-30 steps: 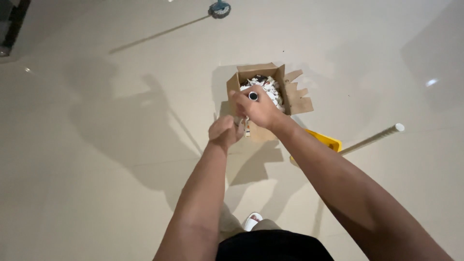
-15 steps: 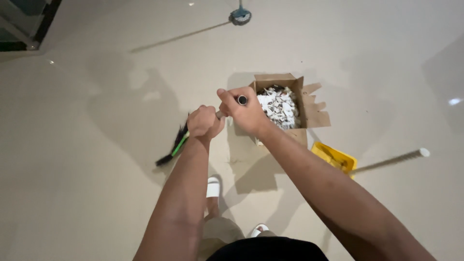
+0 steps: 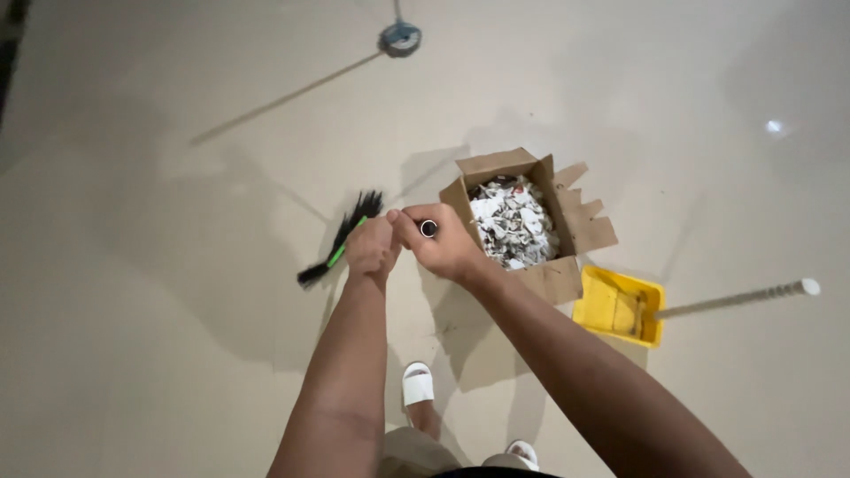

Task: Assembling a broom and handling a dustpan next to a box of paper scraps.

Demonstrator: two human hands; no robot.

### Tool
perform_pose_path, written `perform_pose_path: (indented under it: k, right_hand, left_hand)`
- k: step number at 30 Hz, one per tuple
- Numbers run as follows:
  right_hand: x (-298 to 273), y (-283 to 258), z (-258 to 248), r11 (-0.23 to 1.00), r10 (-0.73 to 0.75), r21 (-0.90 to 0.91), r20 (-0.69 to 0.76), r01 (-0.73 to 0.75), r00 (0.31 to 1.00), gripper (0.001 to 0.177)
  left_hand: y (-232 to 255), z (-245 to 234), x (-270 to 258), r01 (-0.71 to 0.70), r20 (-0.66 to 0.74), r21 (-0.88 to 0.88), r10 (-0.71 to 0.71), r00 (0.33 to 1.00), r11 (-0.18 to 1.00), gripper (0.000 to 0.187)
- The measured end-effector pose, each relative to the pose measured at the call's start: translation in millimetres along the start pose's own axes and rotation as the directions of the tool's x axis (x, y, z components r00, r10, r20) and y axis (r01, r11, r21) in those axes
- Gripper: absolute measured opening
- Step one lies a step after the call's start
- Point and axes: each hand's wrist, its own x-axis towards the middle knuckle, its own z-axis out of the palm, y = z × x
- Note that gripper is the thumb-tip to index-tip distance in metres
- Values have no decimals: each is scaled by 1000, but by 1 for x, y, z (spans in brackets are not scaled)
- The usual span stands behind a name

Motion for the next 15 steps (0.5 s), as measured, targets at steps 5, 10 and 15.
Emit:
perform_pose_path:
  k: [5,10,15]
  right_hand:
    - [10,25,0,997,56,-49,-98,-61,994,42]
    - [2,49,3,987,156,4,-229,-160,961,41]
    - [-12,70,-3,967,236,-6,-372,-256,898,45]
  left_hand:
    - [-18,59,66,250,243,-619,-121,962,744,27]
    - [6,43,67,-98,324,-14,97,941,995,26]
    - [26,60,64,-108,344,-20,109,933,994,33]
